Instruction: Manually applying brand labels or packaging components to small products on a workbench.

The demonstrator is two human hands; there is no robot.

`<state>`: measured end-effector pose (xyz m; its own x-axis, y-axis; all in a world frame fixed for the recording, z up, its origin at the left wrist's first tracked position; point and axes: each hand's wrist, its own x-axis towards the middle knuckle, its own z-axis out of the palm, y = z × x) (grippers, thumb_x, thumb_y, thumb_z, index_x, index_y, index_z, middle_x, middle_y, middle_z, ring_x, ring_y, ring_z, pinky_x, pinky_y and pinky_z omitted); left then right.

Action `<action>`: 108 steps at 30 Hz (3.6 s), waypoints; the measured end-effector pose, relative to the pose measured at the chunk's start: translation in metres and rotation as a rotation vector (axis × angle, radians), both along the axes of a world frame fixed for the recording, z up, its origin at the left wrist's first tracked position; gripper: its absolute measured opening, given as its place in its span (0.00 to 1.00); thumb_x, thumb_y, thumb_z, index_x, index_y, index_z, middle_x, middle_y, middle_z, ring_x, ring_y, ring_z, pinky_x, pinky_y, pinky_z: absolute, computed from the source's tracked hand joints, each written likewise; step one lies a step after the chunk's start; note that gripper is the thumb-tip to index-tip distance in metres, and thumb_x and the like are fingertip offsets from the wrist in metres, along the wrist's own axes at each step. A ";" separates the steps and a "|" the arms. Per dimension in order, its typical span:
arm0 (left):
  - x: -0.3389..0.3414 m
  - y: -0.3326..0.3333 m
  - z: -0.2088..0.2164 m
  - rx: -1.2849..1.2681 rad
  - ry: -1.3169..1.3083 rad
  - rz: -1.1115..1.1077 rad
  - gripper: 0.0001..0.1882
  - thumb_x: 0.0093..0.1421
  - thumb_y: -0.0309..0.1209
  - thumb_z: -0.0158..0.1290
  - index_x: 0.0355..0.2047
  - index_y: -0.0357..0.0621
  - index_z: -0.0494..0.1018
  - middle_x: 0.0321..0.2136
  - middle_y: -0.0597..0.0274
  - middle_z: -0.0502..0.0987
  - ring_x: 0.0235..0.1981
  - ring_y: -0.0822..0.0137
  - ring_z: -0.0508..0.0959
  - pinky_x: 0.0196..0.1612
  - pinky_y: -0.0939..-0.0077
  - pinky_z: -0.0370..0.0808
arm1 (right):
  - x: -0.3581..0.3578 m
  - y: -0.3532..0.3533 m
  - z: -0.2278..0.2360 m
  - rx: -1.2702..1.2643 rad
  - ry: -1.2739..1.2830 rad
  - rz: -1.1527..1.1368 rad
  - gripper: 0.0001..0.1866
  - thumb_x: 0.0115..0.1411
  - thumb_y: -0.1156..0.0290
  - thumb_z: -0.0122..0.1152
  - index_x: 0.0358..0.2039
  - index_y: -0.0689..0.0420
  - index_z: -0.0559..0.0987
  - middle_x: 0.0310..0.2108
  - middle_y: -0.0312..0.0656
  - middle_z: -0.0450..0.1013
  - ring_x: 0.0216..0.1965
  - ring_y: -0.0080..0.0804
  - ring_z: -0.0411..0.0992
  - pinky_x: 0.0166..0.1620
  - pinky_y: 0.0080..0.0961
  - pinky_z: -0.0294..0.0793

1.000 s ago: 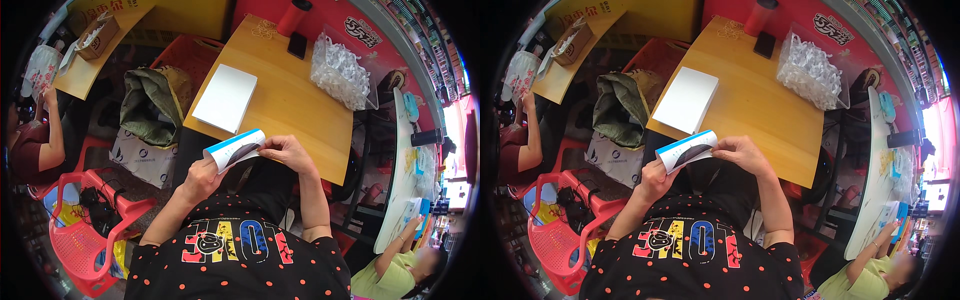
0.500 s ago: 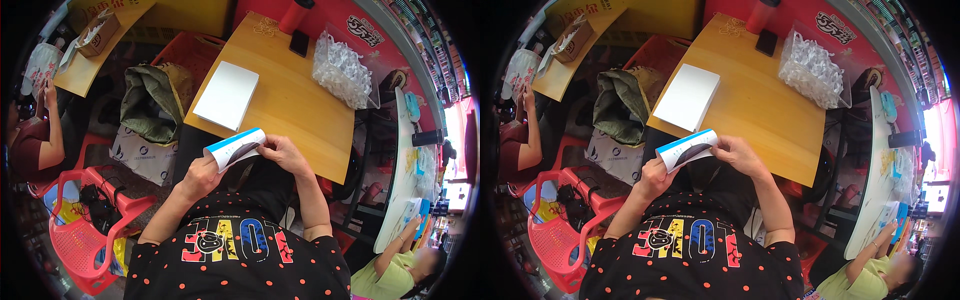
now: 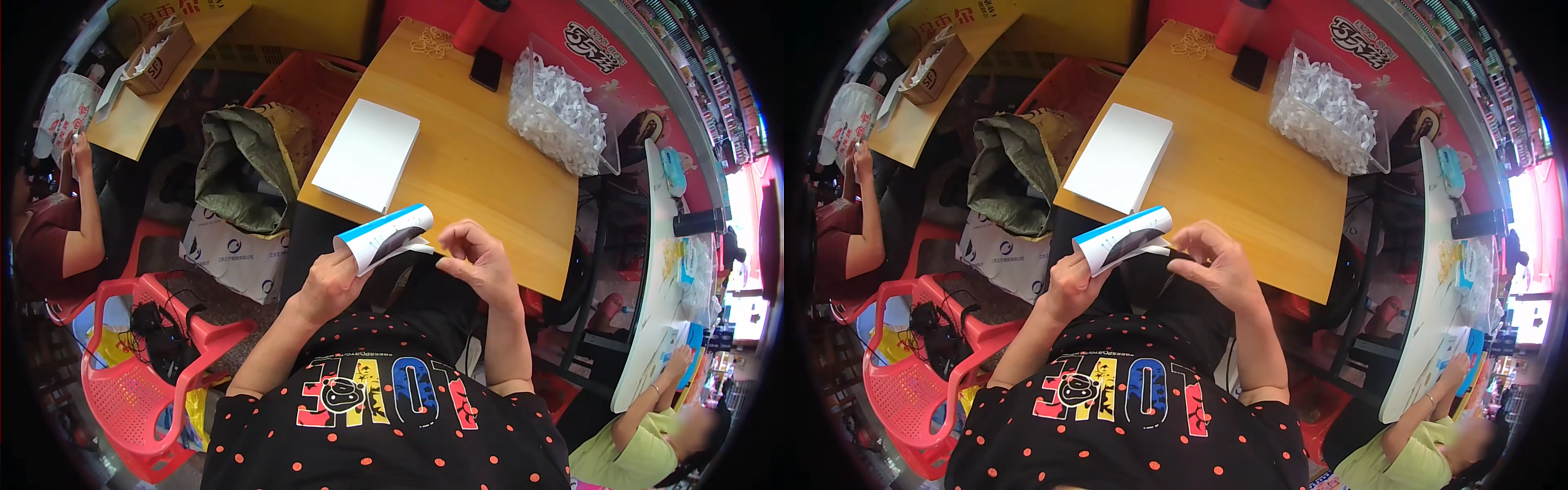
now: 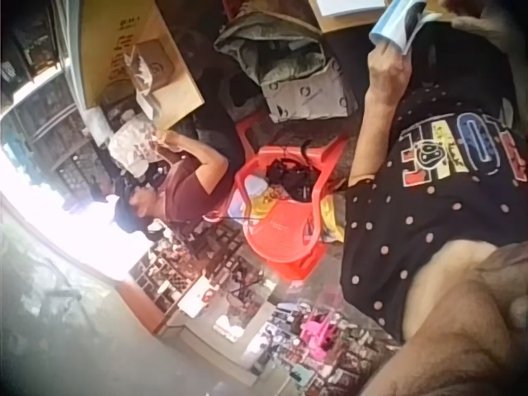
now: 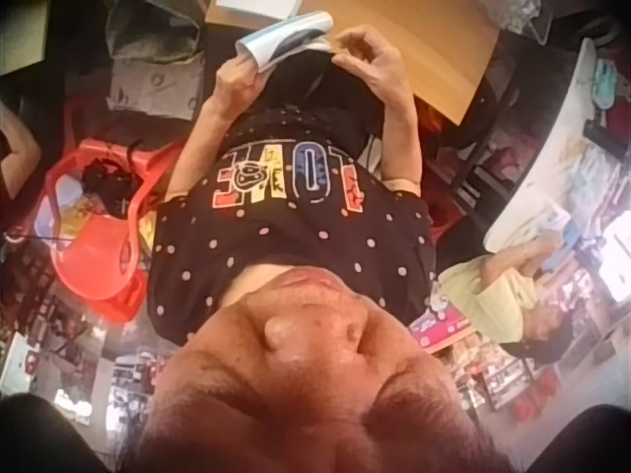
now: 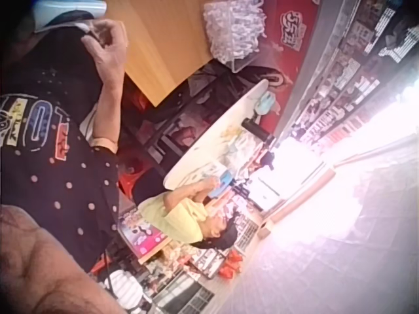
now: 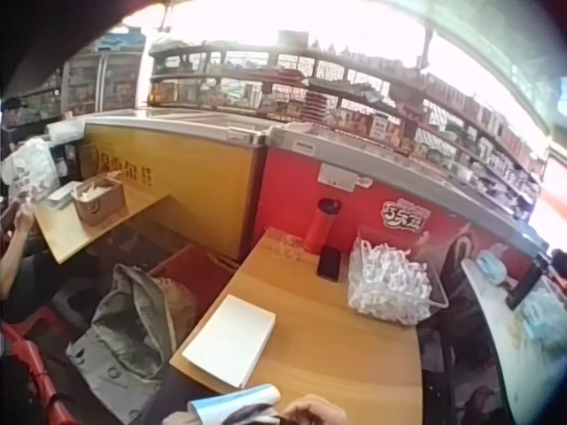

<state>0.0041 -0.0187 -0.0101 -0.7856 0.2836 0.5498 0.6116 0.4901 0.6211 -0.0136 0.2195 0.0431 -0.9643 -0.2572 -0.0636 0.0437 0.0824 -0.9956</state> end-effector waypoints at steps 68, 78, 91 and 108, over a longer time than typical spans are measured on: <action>-0.013 0.014 -0.018 0.995 -0.834 0.103 0.10 0.55 0.21 0.57 0.39 0.32 0.74 0.31 0.57 0.80 0.28 0.71 0.80 0.31 0.81 0.79 | -0.014 -0.067 -0.059 -0.526 -0.289 -0.150 0.09 0.59 0.78 0.58 0.40 0.67 0.75 0.30 0.43 0.76 0.12 0.16 0.66 0.13 0.10 0.61; 0.001 -0.033 -0.027 1.141 -1.123 -0.136 0.13 0.64 0.31 0.50 0.43 0.32 0.73 0.34 0.55 0.79 0.28 0.65 0.82 0.28 0.79 0.77 | -0.007 -0.056 -0.064 -0.417 -0.442 0.036 0.10 0.65 0.74 0.49 0.39 0.69 0.74 0.26 0.42 0.74 0.08 0.16 0.60 0.10 0.11 0.55; 0.061 -0.123 -0.057 0.968 -1.182 0.352 0.09 0.57 0.31 0.57 0.25 0.36 0.77 0.17 0.68 0.73 0.13 0.79 0.71 0.14 0.87 0.62 | 0.000 -0.107 -0.093 -0.044 -0.393 0.299 0.14 0.65 0.68 0.50 0.34 0.65 0.79 0.24 0.35 0.73 0.19 0.14 0.62 0.22 0.12 0.60; -0.070 -0.173 -0.122 0.414 -0.519 0.675 0.38 0.54 0.31 0.60 0.61 0.33 0.56 0.55 0.39 0.67 0.56 0.54 0.71 0.54 0.69 0.69 | -0.031 -0.082 -0.054 0.637 0.605 -0.125 0.20 0.52 0.74 0.64 0.47 0.65 0.75 0.47 0.43 0.73 0.33 0.31 0.68 0.36 0.23 0.69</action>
